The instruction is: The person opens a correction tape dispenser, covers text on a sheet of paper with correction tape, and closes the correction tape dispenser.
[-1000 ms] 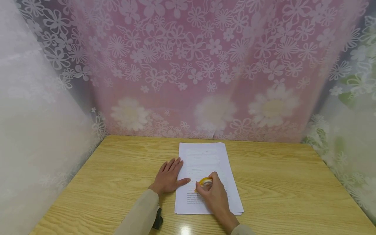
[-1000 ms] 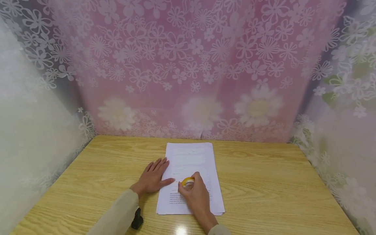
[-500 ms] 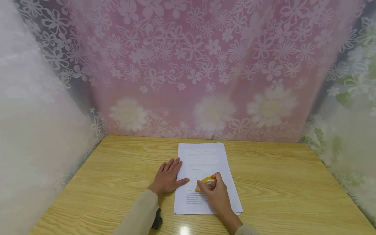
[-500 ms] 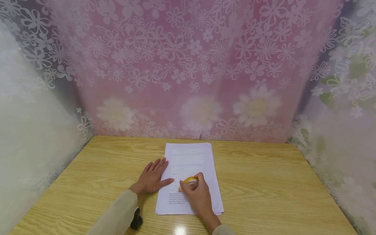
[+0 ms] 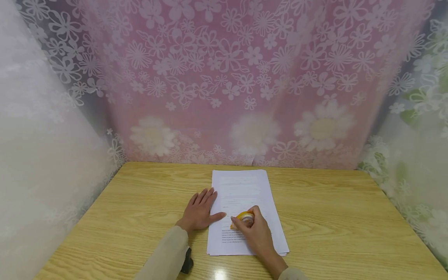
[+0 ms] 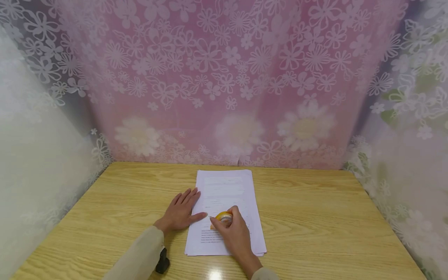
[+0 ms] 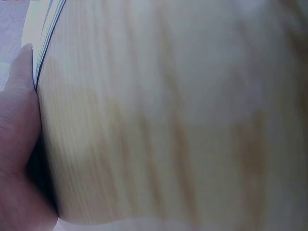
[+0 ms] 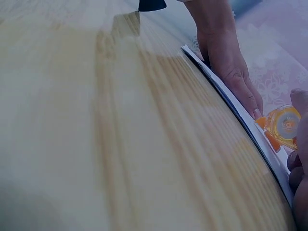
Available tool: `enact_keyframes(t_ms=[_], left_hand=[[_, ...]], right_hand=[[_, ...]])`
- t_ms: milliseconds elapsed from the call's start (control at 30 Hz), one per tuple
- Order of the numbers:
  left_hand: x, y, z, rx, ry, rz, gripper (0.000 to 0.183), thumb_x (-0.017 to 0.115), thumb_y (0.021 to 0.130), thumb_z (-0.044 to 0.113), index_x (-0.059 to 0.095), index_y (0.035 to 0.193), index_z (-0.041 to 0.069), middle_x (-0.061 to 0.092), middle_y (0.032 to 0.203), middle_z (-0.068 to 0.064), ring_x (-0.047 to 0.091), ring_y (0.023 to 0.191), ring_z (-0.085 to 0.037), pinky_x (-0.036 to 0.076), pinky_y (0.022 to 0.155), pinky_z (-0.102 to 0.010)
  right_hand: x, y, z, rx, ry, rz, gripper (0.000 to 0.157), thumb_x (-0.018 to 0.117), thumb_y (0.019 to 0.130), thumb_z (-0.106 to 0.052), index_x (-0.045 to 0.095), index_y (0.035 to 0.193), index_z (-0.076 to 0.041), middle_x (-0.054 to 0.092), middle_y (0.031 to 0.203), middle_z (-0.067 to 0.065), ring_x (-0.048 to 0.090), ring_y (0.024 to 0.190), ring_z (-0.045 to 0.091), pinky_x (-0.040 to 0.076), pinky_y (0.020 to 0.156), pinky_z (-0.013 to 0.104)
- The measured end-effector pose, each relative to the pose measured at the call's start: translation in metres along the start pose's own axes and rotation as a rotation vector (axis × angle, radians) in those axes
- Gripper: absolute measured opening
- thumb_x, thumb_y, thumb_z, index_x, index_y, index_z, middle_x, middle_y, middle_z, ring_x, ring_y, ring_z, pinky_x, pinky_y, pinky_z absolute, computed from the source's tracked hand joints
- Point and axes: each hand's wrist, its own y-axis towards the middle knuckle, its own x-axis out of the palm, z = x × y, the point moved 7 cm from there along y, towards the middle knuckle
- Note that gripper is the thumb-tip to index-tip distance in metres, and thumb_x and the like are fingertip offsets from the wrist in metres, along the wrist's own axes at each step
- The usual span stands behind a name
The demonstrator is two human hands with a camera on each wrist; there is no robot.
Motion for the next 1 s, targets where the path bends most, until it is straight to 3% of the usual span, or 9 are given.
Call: enact_keyframes(t_ms=[233, 600, 767, 1000], left_hand=[[-0.0023, -0.001, 0.0012, -0.002, 0.003, -0.002, 0.084, 0.042, 0.09, 0.067, 0.03, 0.151, 0.009, 0.023, 0.156, -0.006, 0.015, 0.143, -0.027, 0.01, 0.113, -0.047], [-0.0025, -0.0011, 0.0023, 0.021, -0.001, 0.016, 0.085, 0.042, 0.09, 0.068, 0.032, 0.15, 0.008, 0.026, 0.155, -0.008, 0.018, 0.142, -0.028, 0.013, 0.112, -0.049], [-0.0003, 0.0, 0.001, 0.011, 0.007, 0.005, 0.084, 0.043, 0.09, 0.066, 0.031, 0.15, 0.009, 0.025, 0.155, -0.007, 0.017, 0.143, -0.027, 0.011, 0.113, -0.048], [-0.0081, -0.0021, 0.0065, 0.013, 0.011, -0.001, 0.081, 0.047, 0.091, 0.062, 0.034, 0.148, 0.006, 0.028, 0.154, -0.011, 0.021, 0.141, -0.031, 0.015, 0.112, -0.05]], right_hand=[[0.0002, 0.0001, -0.0003, 0.002, -0.054, 0.019, 0.05, 0.072, 0.081, -0.052, 0.044, 0.094, -0.013, 0.053, 0.073, -0.003, 0.044, 0.055, 0.011, 0.036, 0.045, 0.026], [-0.0029, -0.0016, -0.0062, -0.023, -0.101, 0.071, 0.043, 0.077, 0.08, -0.037, 0.044, 0.09, -0.012, 0.055, 0.078, -0.003, 0.05, 0.064, 0.012, 0.044, 0.053, 0.028], [-0.0046, -0.0015, -0.0057, -0.025, -0.135, 0.094, 0.042, 0.077, 0.079, -0.037, 0.044, 0.09, -0.013, 0.055, 0.075, -0.004, 0.049, 0.062, 0.011, 0.042, 0.052, 0.028], [-0.0081, -0.0014, -0.0069, -0.027, -0.185, 0.114, 0.042, 0.076, 0.079, -0.04, 0.045, 0.09, -0.014, 0.056, 0.074, -0.004, 0.05, 0.062, 0.012, 0.042, 0.05, 0.03]])
